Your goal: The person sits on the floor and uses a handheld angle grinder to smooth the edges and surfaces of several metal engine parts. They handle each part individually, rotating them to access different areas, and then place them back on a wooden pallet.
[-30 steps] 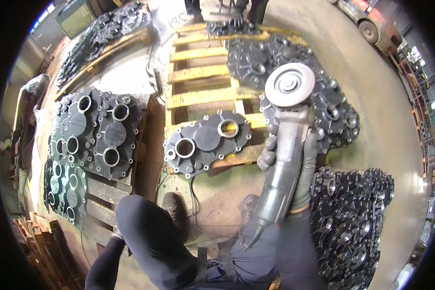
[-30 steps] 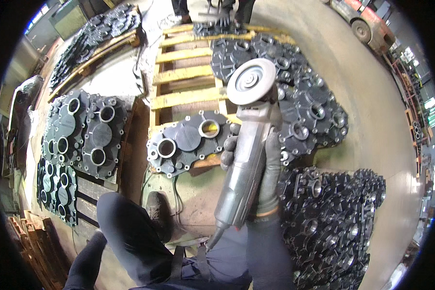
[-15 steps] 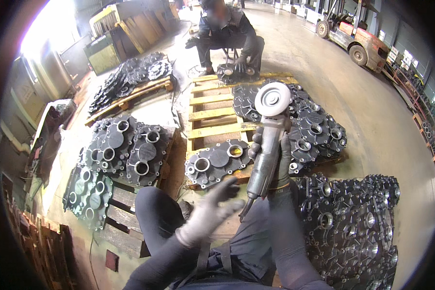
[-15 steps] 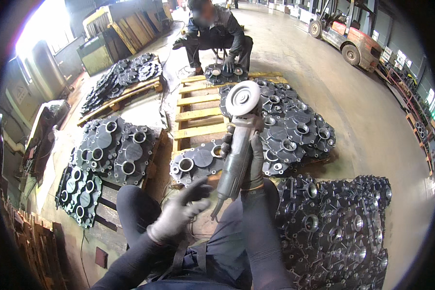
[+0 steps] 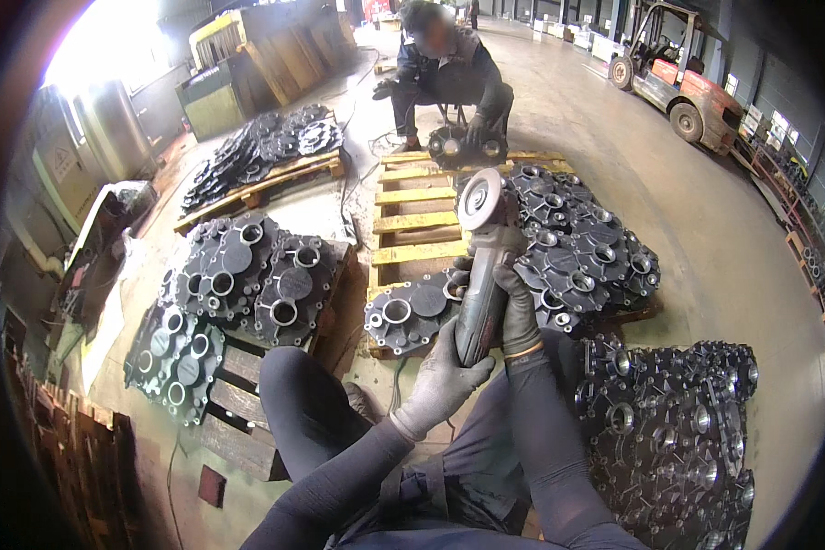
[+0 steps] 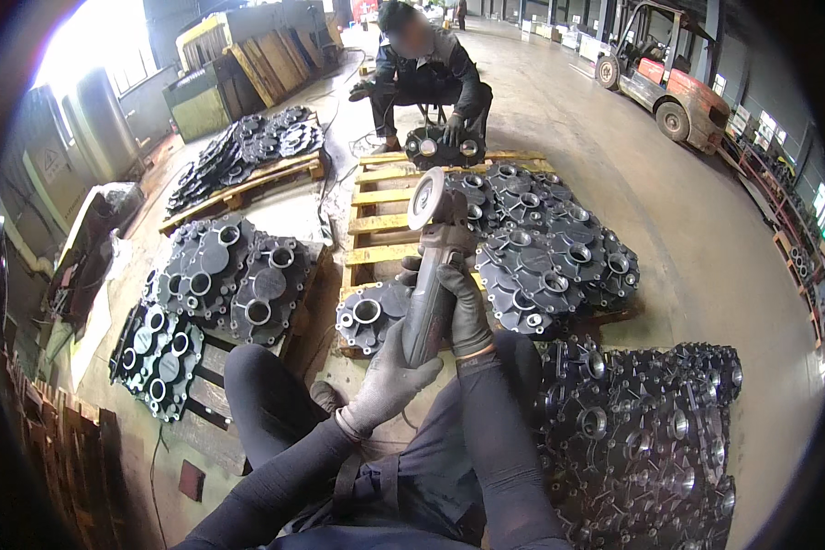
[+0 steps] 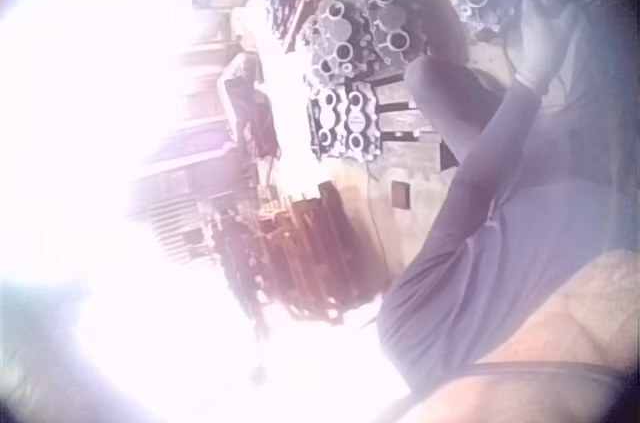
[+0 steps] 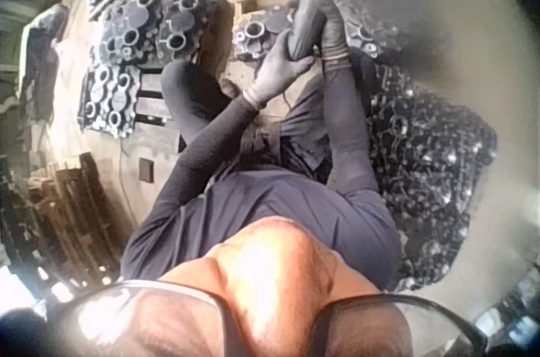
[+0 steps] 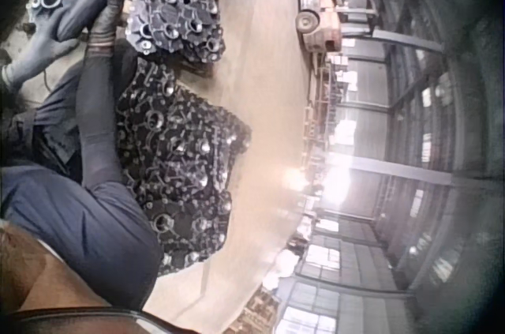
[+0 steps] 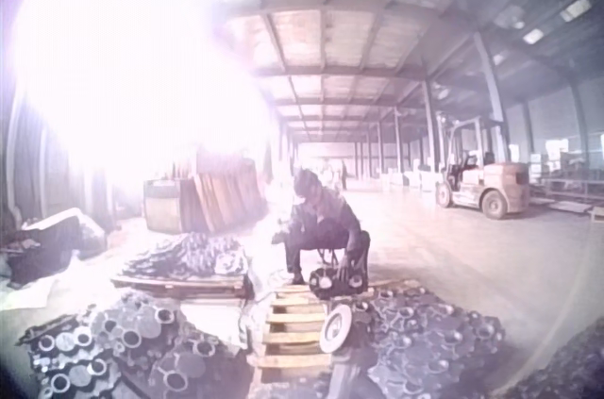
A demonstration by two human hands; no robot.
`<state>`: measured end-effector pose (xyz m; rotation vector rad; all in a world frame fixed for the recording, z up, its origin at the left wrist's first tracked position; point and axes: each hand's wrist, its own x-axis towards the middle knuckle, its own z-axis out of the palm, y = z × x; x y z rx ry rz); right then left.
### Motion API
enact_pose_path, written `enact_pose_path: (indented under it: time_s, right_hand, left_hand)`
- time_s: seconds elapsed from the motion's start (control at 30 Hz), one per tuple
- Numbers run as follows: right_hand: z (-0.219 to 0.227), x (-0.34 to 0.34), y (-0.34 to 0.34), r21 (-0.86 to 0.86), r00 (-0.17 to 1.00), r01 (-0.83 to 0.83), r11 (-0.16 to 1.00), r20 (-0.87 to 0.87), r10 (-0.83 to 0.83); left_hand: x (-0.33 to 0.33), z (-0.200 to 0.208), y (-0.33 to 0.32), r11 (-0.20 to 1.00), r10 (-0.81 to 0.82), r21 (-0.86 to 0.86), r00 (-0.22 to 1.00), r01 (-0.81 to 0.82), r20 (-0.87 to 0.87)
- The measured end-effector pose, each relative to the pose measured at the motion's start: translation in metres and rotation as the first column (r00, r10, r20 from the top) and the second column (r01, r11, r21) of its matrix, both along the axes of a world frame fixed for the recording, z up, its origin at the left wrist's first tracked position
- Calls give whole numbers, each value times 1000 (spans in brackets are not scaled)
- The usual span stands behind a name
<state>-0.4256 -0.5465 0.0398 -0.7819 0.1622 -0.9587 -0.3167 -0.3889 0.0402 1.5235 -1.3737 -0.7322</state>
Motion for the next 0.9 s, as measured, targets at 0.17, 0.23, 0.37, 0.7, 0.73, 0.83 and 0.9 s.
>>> enact_pose_path:
  time_s: [0.17, 0.23, 0.37, 0.7, 0.73, 0.83, 0.9]
  right_hand:
    - [-5, 5, -3, 76, 1000, -17, 997, 4, 17]
    - [-10, 5, 0, 105, 999, 14, 994, -35, -10]
    - [-14, 14, 2, 128, 998, 18, 992, -60, -11]
    - [-19, 12, 5, 181, 981, 60, 982, -192, -25]
    - [-17, 12, 5, 215, 985, 40, 976, -170, -2]
    - [-15, 15, 3, 228, 970, 79, 970, -241, -22]
    - [-18, 17, -1, 154, 943, 98, 983, -330, -43]
  left_hand:
    - [6, 5, 4, 996, -6, 84, 1000, 4, 24]
    - [7, 1, 8, 993, -18, 114, 998, 11, 55]
    - [9, -3, 12, 993, -17, 120, 1000, 18, -9]
    - [4, 1, 15, 980, -37, 195, 999, 35, 5]
    - [3, 0, 14, 979, -37, 201, 999, 33, 17]
    - [3, -3, 10, 980, -27, 197, 1000, 24, 12]
    - [7, -4, 7, 981, -24, 193, 1000, 26, -9]
